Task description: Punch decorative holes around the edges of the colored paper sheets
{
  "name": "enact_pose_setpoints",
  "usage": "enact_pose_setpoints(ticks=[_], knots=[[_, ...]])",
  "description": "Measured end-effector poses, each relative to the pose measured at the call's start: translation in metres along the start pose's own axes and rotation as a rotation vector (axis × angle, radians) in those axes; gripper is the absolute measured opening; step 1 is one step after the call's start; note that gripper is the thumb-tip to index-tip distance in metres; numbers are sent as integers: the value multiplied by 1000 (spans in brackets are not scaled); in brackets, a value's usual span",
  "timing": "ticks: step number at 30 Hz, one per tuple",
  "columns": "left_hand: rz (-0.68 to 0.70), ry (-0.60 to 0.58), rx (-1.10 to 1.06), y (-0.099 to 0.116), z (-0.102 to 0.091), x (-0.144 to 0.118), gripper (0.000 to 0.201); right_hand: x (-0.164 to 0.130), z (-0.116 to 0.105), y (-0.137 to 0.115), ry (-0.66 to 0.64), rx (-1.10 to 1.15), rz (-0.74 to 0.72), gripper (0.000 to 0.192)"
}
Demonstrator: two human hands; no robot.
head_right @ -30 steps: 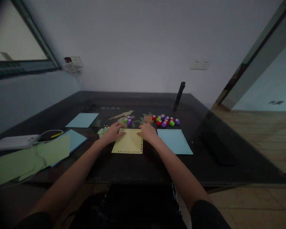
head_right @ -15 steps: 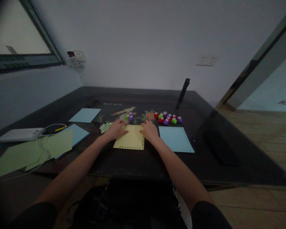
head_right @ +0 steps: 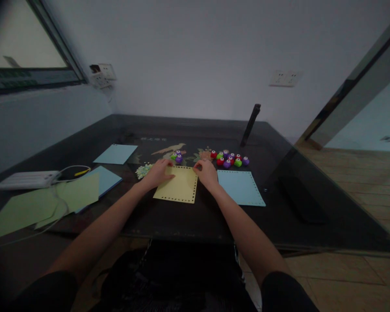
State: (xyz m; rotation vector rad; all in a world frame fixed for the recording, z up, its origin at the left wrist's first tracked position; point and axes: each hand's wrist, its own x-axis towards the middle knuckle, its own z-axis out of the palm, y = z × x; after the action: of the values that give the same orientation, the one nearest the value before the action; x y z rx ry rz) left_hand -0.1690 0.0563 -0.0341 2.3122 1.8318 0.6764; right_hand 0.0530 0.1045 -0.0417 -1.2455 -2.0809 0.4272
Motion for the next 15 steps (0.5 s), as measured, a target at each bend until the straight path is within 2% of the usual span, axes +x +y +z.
enact_pose_setpoints(ticks=[3, 7, 11, 14, 15], knots=[[-80, 43, -196, -4, -4, 2, 37, 3, 1, 3, -16, 281, 50, 6], [-196, 55, -601, -10, -11, 4, 45, 5, 0, 5, -67, 597, 155, 17], [-209, -125, -848, -6, -13, 1, 34, 7, -6, 7, -17, 748, 219, 24], [-172, -290, -885, 0, -11, -5, 33, 9, -11, 10, 10, 782, 246, 27], [-166, -301, -859, 2, -10, -6, 34, 10, -13, 11, 16, 786, 251, 27]])
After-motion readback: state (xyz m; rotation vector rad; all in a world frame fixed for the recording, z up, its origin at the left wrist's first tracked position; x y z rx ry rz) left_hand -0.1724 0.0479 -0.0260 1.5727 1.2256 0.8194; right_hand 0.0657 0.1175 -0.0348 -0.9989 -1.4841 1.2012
